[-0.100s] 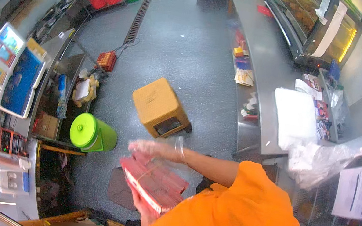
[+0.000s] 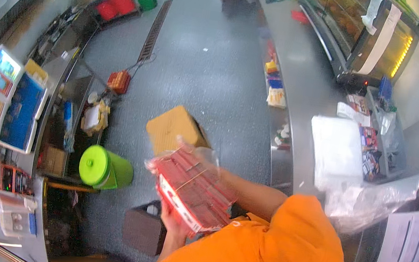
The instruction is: The person assembles multiple onigiri (rice balls) by placing rice, pickled vegetables, scrambled eggs, and fried chicken into red cardboard trays. They handle each component by hand and arrange the finished units in a row on the counter.
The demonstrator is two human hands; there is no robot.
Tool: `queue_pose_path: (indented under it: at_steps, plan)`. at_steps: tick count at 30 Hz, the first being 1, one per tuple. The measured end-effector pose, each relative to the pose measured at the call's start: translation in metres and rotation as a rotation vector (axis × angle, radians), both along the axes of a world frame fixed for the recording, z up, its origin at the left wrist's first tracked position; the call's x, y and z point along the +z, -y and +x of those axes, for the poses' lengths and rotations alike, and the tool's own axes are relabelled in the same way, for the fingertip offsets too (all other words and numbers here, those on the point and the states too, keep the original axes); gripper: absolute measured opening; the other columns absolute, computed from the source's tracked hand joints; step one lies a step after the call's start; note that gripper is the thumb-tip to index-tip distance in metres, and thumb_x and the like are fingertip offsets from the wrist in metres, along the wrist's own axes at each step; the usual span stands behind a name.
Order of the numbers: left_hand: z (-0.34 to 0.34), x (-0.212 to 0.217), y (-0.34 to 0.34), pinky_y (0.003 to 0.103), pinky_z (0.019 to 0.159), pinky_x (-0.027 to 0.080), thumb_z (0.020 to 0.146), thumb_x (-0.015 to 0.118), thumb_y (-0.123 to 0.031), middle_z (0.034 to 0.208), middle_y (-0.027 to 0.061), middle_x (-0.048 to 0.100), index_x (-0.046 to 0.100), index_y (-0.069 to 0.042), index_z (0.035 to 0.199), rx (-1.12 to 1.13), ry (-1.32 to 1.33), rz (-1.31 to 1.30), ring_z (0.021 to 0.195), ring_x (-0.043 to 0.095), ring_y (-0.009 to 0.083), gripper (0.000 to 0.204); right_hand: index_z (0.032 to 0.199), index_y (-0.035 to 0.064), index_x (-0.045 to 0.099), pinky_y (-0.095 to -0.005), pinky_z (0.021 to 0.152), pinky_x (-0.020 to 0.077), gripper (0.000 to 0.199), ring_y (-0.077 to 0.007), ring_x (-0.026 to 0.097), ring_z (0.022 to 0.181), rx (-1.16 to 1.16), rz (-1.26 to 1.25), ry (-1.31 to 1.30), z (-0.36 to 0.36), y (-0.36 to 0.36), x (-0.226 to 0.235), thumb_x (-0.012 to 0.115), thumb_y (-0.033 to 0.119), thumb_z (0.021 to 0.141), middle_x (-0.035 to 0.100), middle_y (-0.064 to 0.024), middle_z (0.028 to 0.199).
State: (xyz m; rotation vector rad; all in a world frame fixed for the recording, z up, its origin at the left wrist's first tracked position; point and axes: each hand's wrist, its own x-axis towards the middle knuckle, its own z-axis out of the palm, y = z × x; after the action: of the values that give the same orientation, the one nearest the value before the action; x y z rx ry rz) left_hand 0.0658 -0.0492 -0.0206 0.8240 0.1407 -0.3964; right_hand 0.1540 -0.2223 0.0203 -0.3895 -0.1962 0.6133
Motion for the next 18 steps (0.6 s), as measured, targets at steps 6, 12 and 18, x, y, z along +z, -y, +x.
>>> queue_pose_path:
  at_steps: [6,12,18]
  plan:
    - [0.106,-0.015,0.121,0.053,0.115,0.029,0.098,0.042,-0.056,0.157,0.012,0.03,0.028,-0.014,0.153,-0.43,-0.429,-0.001,0.14,0.035,0.0338,0.071,0.129,-0.0018,0.053,-0.0382,0.104,0.0391,0.068,-0.0227,0.058,0.115,-0.307,-0.146,-0.284,0.046,0.157,-0.034,0.055,0.056,0.093,0.059,-0.0135,0.129]
    - [0.295,-0.007,0.178,0.047,0.111,0.035,0.085,0.074,-0.031,0.145,0.0117,0.04,0.041,-0.008,0.145,-0.641,0.667,0.564,0.135,0.041,0.0284,0.072,0.118,0.001,0.063,-0.0369,0.092,0.0521,0.056,-0.0207,0.066,0.101,-0.573,-0.27,-0.454,0.117,0.237,-0.047,0.058,0.051,0.093,0.068,-0.0121,0.115]
    - [0.488,0.017,0.266,0.043,0.111,0.036,0.083,0.076,-0.03,0.133,0.0122,0.047,0.053,-0.004,0.13,-0.763,0.878,0.606,0.128,0.047,0.025,0.059,0.116,-0.0015,0.064,-0.0361,0.094,0.0509,0.046,-0.0213,0.066,0.102,-0.717,-0.287,-0.194,0.277,0.318,-0.038,0.058,0.038,0.093,0.068,-0.014,0.115]
